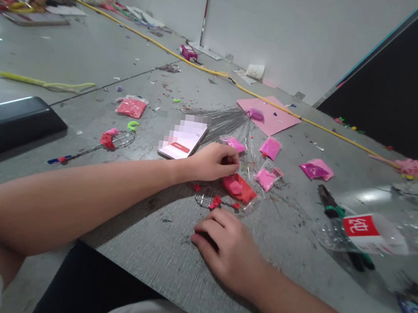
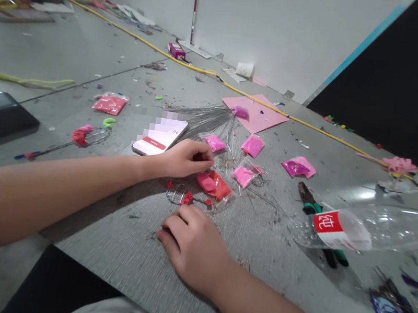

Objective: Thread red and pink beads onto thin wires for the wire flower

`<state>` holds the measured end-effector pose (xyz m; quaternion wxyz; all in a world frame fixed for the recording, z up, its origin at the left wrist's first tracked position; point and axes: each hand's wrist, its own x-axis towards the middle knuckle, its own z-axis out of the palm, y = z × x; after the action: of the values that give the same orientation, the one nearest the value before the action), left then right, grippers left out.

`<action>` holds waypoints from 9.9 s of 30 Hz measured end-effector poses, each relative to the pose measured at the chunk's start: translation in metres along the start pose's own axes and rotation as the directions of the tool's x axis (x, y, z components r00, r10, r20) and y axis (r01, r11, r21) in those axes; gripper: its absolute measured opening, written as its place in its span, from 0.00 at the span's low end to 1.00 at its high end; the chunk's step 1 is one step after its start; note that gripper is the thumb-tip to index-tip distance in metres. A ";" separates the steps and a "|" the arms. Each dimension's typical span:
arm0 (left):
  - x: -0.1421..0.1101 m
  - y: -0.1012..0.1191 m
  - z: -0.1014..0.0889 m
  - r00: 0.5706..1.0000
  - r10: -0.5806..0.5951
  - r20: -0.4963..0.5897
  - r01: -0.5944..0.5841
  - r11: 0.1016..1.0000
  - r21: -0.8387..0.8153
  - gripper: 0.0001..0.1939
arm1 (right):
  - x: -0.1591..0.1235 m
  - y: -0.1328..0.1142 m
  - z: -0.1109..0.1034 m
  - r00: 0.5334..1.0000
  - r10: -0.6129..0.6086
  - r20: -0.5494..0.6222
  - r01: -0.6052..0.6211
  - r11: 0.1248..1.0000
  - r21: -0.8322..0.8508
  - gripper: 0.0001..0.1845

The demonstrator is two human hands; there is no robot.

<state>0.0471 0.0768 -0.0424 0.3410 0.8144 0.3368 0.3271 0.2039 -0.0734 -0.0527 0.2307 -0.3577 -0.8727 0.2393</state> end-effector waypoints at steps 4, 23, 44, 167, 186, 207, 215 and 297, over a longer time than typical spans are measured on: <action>0.000 0.000 0.000 1.000 -0.007 0.001 0.007 1.000 0.004 0.04 | 0.000 0.002 0.000 1.000 0.017 -0.010 -0.017 1.000 0.013 0.09; 0.000 -0.005 -0.001 1.000 -0.013 0.017 0.013 1.000 0.023 0.05 | -0.007 0.001 -0.005 0.981 -0.194 0.028 0.196 0.977 -0.082 0.11; 0.001 -0.003 -0.007 1.000 0.018 0.024 -0.019 1.000 0.022 0.06 | -0.006 -0.002 -0.020 0.898 -0.097 -0.429 0.078 0.995 -0.062 0.12; -0.003 0.010 -0.009 0.989 0.017 -0.144 -0.004 0.996 0.091 0.07 | 0.060 0.086 -0.062 0.926 0.091 -0.366 -0.079 0.996 0.048 0.13; -0.001 -0.006 -0.015 0.990 0.138 0.000 -0.134 0.960 0.246 0.17 | 0.065 0.096 -0.063 0.898 -0.023 -0.439 -0.036 0.991 -0.127 0.04; 0.001 -0.006 -0.002 0.990 -0.135 0.051 0.143 0.954 -0.262 0.11 | 0.063 0.102 -0.058 0.830 0.236 -0.505 -0.182 0.971 0.155 0.09; -0.002 0.000 -0.002 0.997 -0.071 -0.043 0.071 0.997 0.010 0.09 | 0.062 0.104 -0.057 0.838 0.194 -0.509 -0.158 0.981 0.112 0.09; 0.001 0.007 -0.017 0.990 0.116 0.080 -0.136 0.939 0.316 0.05 | 0.064 0.097 -0.067 0.937 0.070 -0.344 -0.113 0.988 -0.108 0.06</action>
<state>0.0371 0.0801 -0.0271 0.1925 0.8884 0.3223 0.2642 0.2514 0.0515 -0.0418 0.3429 -0.4476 -0.8157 0.1292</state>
